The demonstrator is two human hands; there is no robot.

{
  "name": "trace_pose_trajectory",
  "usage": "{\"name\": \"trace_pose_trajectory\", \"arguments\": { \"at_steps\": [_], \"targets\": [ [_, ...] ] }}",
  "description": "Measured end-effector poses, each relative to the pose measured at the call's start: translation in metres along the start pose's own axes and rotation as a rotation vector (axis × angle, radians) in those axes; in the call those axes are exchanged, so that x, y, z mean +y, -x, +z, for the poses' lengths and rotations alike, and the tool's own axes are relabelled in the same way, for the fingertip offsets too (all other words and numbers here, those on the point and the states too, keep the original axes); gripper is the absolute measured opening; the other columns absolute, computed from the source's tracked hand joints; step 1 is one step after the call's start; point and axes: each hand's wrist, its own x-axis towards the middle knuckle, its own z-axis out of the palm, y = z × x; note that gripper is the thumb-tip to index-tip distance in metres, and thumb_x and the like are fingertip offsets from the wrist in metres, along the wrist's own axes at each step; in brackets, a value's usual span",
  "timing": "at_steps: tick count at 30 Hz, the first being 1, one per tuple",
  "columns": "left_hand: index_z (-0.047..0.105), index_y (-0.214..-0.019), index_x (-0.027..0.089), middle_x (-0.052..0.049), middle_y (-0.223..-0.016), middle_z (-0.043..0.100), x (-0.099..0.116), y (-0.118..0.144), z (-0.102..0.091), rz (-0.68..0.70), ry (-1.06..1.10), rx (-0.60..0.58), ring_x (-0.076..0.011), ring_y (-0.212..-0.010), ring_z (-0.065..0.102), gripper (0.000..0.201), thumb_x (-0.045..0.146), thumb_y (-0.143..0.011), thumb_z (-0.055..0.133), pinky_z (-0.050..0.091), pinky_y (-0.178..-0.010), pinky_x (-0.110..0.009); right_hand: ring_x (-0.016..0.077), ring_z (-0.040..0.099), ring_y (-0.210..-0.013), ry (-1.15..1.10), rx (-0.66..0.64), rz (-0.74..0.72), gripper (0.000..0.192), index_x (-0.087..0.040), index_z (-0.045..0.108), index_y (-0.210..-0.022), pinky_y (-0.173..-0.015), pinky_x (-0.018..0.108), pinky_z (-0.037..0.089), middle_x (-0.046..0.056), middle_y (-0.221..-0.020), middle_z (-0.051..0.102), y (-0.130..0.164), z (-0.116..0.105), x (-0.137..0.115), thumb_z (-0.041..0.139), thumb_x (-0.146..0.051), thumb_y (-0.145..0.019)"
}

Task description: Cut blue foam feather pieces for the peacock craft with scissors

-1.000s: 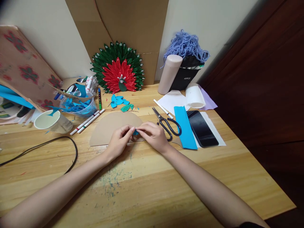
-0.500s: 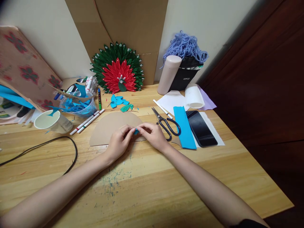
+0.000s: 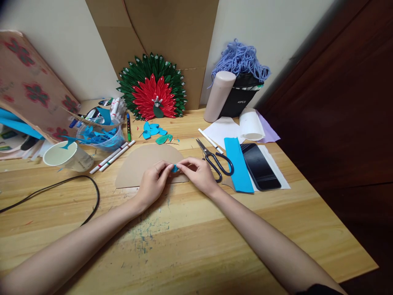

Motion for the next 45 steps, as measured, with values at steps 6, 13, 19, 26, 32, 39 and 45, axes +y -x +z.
{"name": "trace_pose_trajectory", "arguments": {
  "at_steps": [6,13,19,26,32,39,45],
  "targets": [
    [0.060,-0.080,0.017,-0.004,-0.076,0.064,-0.0011,-0.0003,0.0000,-0.073,0.039,0.023,-0.0148,-0.072,0.057,0.027,0.029,-0.092,0.040,0.040,-0.067,-0.025,0.0163,0.066,-0.066,-0.040,0.017,0.026,0.017,-0.018,0.066,-0.076,-0.064,0.028,0.054,0.003,-0.072,0.069,-0.0001,-0.0004,0.0026,0.064,-0.034,-0.077],
    [0.062,-0.080,0.016,-0.003,-0.077,0.064,-0.0004,-0.0006,-0.0006,-0.057,0.046,0.002,-0.0138,-0.071,0.055,0.027,0.032,-0.091,0.042,0.039,-0.066,-0.024,0.0164,0.066,-0.074,-0.040,-0.028,0.016,0.014,-0.019,0.065,-0.083,-0.070,0.029,0.054,0.004,-0.081,0.069,0.0001,-0.0001,0.0035,0.064,-0.031,-0.077],
    [0.062,-0.076,0.015,-0.002,-0.069,0.060,-0.0008,0.0002,0.0006,-0.064,0.012,-0.024,-0.0118,-0.060,0.049,0.029,0.034,-0.089,0.045,0.035,-0.058,-0.023,0.0149,0.064,-0.068,-0.003,-0.055,-0.008,0.010,-0.018,0.063,-0.076,-0.066,0.026,0.052,0.002,-0.072,0.067,0.0001,-0.0001,0.0005,0.062,-0.028,-0.078],
    [0.063,-0.077,0.016,-0.002,-0.068,0.061,-0.0042,0.0003,0.0026,-0.115,0.053,-0.006,-0.0118,-0.059,0.049,0.029,0.035,-0.089,0.044,0.035,-0.057,-0.023,0.0158,0.064,-0.067,0.012,-0.001,0.000,0.014,-0.017,0.062,-0.074,-0.065,0.028,0.053,0.003,-0.072,0.067,-0.0007,-0.0002,0.0022,0.063,-0.031,-0.077],
    [0.062,-0.075,0.016,-0.001,-0.068,0.060,-0.0023,0.0007,0.0010,-0.074,0.003,-0.005,-0.0114,-0.059,0.048,0.028,0.032,-0.089,0.044,0.035,-0.057,-0.023,0.0166,0.064,-0.070,0.020,0.027,-0.008,0.015,-0.018,0.062,-0.078,-0.067,0.029,0.053,0.004,-0.075,0.067,0.0003,-0.0010,0.0034,0.062,-0.033,-0.078],
    [0.062,-0.075,0.015,-0.001,-0.068,0.058,0.0012,0.0014,0.0007,-0.030,-0.055,-0.034,-0.0110,-0.060,0.048,0.021,0.029,-0.085,0.049,0.035,-0.057,-0.022,0.0151,0.061,-0.067,0.100,-0.045,-0.039,0.011,-0.018,0.061,-0.075,-0.065,0.027,0.051,0.002,-0.073,0.065,0.0017,-0.0012,0.0005,0.062,-0.029,-0.078],
    [0.062,-0.073,0.015,0.000,-0.068,0.057,-0.0007,0.0002,0.0007,-0.055,-0.024,0.000,-0.0108,-0.060,0.047,0.022,0.026,-0.086,0.047,0.034,-0.057,-0.023,0.0151,0.061,-0.066,0.081,0.015,-0.032,0.012,-0.018,0.060,-0.072,-0.063,0.027,0.050,0.002,-0.070,0.064,-0.0001,-0.0007,0.0016,0.062,-0.028,-0.077]
  ]
}}
